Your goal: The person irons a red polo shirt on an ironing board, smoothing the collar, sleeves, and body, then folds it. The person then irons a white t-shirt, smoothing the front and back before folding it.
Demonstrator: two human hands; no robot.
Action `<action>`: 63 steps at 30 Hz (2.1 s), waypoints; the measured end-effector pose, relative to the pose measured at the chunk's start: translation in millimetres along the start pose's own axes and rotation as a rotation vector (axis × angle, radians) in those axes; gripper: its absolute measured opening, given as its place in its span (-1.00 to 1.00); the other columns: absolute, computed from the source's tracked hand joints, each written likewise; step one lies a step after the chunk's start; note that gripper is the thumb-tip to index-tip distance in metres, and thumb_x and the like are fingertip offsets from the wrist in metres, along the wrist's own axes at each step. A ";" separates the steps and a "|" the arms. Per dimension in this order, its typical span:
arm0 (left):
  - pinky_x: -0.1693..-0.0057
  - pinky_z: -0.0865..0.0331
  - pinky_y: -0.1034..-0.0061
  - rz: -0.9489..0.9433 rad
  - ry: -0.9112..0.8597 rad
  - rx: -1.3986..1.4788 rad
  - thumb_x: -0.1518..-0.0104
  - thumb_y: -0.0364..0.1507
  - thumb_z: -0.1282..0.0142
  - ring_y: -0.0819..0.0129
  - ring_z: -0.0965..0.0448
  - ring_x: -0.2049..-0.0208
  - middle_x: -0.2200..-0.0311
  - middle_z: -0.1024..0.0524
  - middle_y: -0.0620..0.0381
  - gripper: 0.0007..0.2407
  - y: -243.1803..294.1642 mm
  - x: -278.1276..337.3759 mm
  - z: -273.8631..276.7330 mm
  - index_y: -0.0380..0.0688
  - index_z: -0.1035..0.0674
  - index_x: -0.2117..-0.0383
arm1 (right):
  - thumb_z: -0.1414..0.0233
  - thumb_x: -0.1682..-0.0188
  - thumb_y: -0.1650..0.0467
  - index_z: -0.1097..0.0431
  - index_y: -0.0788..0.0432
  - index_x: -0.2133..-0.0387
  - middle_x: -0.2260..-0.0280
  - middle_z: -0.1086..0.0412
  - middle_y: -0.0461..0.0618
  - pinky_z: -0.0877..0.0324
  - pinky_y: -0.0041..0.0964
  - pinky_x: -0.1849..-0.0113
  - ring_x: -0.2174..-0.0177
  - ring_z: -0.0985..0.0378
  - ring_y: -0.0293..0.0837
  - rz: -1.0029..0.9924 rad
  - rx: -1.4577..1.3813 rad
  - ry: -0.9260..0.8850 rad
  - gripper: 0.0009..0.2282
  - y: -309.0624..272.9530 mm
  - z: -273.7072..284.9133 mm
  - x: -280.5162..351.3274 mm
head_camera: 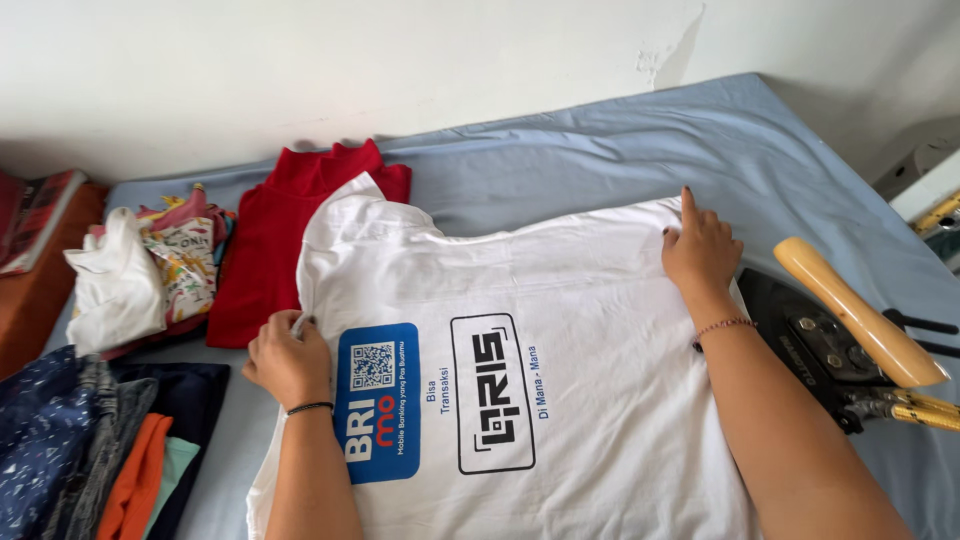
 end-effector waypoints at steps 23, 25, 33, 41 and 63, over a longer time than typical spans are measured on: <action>-0.34 0.55 -0.36 -0.509 -0.259 -0.087 -0.13 0.17 0.19 -0.02 0.18 -0.44 -0.42 0.01 -0.02 -0.38 90.4 37.5 -22.2 0.31 -0.26 -0.33 | 0.01 -0.17 0.08 -0.59 0.19 0.30 0.30 -0.54 0.22 -0.40 0.00 0.16 0.25 -0.54 0.18 0.449 -0.355 -0.449 -0.58 -399.8 -93.0 -12.8; -0.33 0.58 -0.35 -0.478 -0.311 -0.067 -0.12 0.16 0.18 0.00 0.21 -0.45 -0.42 0.03 -0.01 -0.39 90.1 35.6 -23.8 0.33 -0.27 -0.32 | -0.17 0.05 0.12 -0.55 0.22 0.34 0.39 -0.55 0.17 -0.40 -0.13 0.24 0.35 -0.56 0.02 0.473 -0.406 -0.572 -0.63 -422.9 -103.8 -5.3; -0.34 0.61 -0.33 -0.450 -0.334 -0.014 -0.11 0.16 0.18 0.01 0.24 -0.46 -0.42 0.03 -0.01 -0.38 89.4 36.9 -24.5 0.36 -0.27 -0.33 | -0.25 0.15 0.32 -0.39 0.19 0.46 0.52 -0.31 -0.12 -0.18 -0.25 0.43 0.47 -0.25 -0.24 0.593 -0.401 -0.827 -0.79 -434.7 -52.4 -6.5; -0.34 0.62 -0.31 -0.449 -0.331 -0.024 -0.12 0.17 0.22 0.03 0.27 -0.45 -0.42 0.01 0.00 -0.39 90.9 35.9 -24.5 0.35 -0.26 -0.32 | -0.10 0.11 0.47 -0.21 0.12 0.51 0.49 -0.09 -0.21 -0.07 -0.29 0.42 0.45 -0.07 -0.28 0.607 -0.647 -0.972 -0.85 -438.2 -19.5 1.7; -0.34 0.59 -0.36 -0.449 -0.260 0.031 -0.10 0.15 0.08 -0.03 0.17 -0.45 -0.41 -0.04 -0.06 -0.37 88.6 37.0 -22.7 0.29 -0.30 -0.31 | -0.23 0.18 0.41 -0.45 0.00 0.00 -0.34 -0.03 0.19 -0.05 0.27 -0.17 -0.27 -0.14 0.14 0.952 -0.431 0.037 -0.60 -455.3 -3.9 2.9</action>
Point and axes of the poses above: each hand's wrist, its own x-axis away from the middle knuckle, its own z-axis out of the back of the hand, y = z × x, the point moved 6 cm from there along -x, towards the middle knuckle
